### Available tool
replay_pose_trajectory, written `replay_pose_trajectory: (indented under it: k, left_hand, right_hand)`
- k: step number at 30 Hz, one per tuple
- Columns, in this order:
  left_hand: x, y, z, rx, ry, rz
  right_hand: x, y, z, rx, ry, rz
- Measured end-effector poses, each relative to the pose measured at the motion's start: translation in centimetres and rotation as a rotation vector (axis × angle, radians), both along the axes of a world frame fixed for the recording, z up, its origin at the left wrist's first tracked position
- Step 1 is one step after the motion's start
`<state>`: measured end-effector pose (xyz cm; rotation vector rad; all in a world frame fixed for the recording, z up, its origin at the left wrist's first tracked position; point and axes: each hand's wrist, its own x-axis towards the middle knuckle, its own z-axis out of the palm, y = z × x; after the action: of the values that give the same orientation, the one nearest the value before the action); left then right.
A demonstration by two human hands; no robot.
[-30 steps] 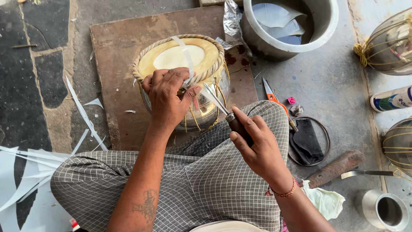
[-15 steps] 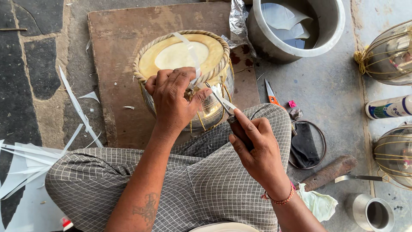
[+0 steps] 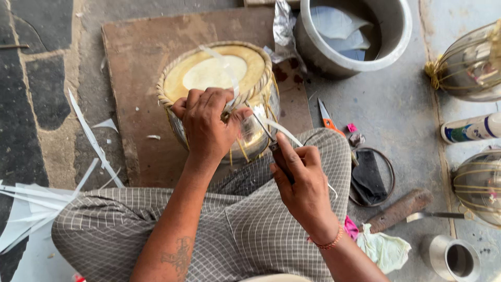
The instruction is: The person sits on the floor and uses a hammer and a white plastic strip to secure the skin of a small drum. They repeatedly wrap the strip around the drum's rim and tap it with the hammer to tighten it.
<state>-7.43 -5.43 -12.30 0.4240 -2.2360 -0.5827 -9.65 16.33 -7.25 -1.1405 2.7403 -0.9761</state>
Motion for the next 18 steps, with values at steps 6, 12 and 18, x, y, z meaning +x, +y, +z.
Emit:
replay_pose_trajectory:
  k: [6,12,18]
  left_hand:
    - [0.0,-1.1,-0.1,0.014,0.021,-0.011]
    - [0.1,-1.9,-0.2,0.029,0.033,-0.031]
    - [0.3,-2.4,-0.4,0.05,0.037,-0.025]
  right_hand:
    - [-2.0,0.4,-4.0,-0.45,-0.946,-0.019]
    - [-2.8,-0.2,-5.7,-0.536,-1.152,-0.042]
    - [-2.7,-1.3,-4.8,-0.735,-1.55,0.056]
